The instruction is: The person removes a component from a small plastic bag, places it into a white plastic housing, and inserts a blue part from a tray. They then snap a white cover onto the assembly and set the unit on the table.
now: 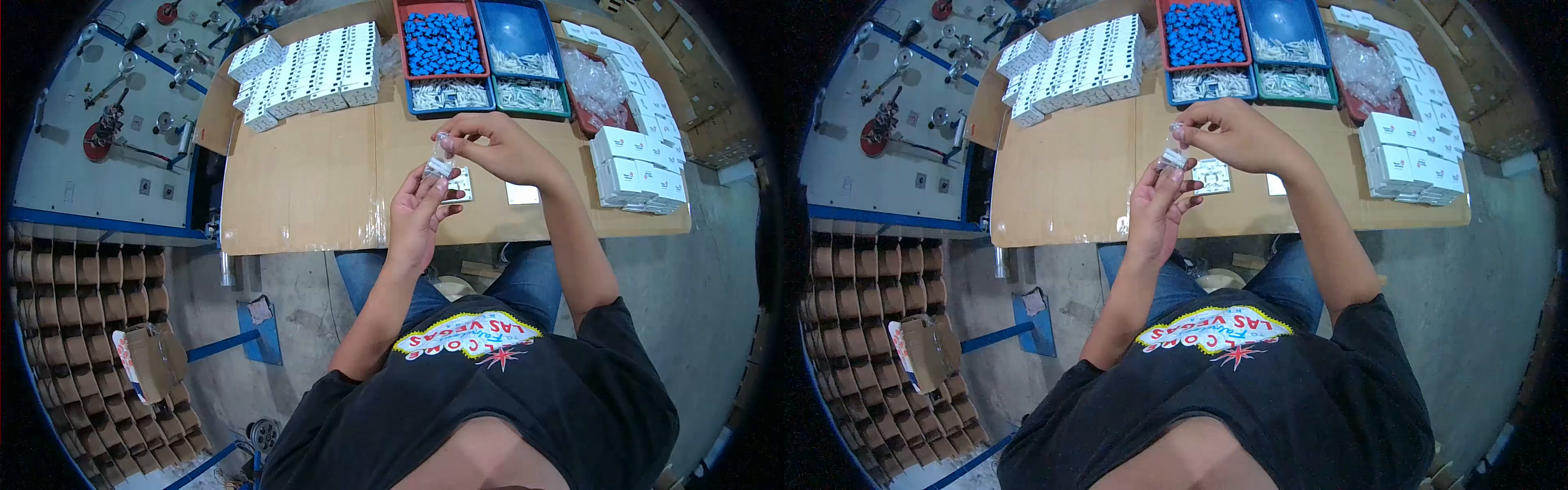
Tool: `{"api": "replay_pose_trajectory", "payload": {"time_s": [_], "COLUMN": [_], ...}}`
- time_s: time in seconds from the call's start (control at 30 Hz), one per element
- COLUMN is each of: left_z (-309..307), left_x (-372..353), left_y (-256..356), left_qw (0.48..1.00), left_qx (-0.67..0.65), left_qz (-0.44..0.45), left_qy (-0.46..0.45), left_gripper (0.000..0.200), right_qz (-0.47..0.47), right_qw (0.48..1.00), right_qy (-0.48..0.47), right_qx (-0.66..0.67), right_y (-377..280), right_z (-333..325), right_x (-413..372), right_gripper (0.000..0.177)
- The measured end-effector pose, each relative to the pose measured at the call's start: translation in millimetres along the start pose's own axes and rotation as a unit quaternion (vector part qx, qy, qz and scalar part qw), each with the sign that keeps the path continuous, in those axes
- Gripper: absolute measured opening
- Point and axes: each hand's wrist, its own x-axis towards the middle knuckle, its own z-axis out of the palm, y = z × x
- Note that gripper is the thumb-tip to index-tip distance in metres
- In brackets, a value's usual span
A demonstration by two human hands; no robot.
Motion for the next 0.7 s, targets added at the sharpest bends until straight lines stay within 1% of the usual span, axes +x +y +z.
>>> {"api": "replay_pose_trajectory", "payload": {"time_s": [0.07, 0.1, 0.17, 0.2, 0.27, 0.4, 0.47, 0.5, 0.57, 0.6, 0.67, 0.7], "left_z": [2, 0, -1, 0, 1, 1, 0, -1, -1, -2, -4, -5], "left_x": [0, -1, -1, -1, -1, -1, 0, 0, 0, 0, 0, 1], "left_y": [-1, 1, 1, 1, 2, 2, 3, 4, 4, 5, 6, 5], "left_qw": [0.999, 0.999, 0.998, 0.998, 0.998, 0.998, 0.999, 0.999, 0.999, 0.999, 0.999, 0.999], "left_qx": [0.027, 0.030, 0.044, 0.044, 0.050, 0.063, 0.036, 0.036, 0.035, 0.034, -0.025, -0.025], "left_qz": [0.011, 0.010, -0.001, -0.001, -0.021, -0.023, -0.031, -0.032, -0.026, -0.026, -0.033, -0.033], "left_qy": [0.028, 0.030, 0.038, 0.038, 0.019, 0.003, -0.004, -0.004, -0.015, -0.014, -0.033, -0.032], "left_gripper": [0.036, 0.036, 0.035, 0.035, 0.035, 0.037, 0.038, 0.038, 0.039, 0.039, 0.039, 0.039], "right_qz": [0.011, 0.009, 0.042, 0.042, 0.010, 0.032, 0.025, 0.025, -0.023, -0.023, -0.034, -0.034], "right_qw": [1.000, 1.000, 0.998, 0.998, 0.996, 0.993, 0.993, 0.993, 0.991, 0.991, 0.992, 0.992], "right_qy": [-0.001, -0.001, -0.048, -0.049, -0.089, -0.112, -0.089, -0.088, -0.121, -0.121, -0.118, -0.118], "right_qx": [-0.006, -0.002, 0.014, 0.014, 0.002, 0.006, 0.075, 0.075, 0.045, 0.045, 0.008, 0.009], "right_y": [3, 2, -2, 0, 5, 3, 6, 10, 16, 15, 11, 8], "right_z": [0, 2, 1, 1, 2, 1, 2, 3, 4, 3, 1, 0], "right_x": [0, 2, 1, 2, 4, 3, 1, 2, 3, 2, 0, 0], "right_gripper": [0.029, 0.029, 0.026, 0.026, 0.027, 0.030, 0.031, 0.031, 0.029, 0.029, 0.028, 0.028]}}
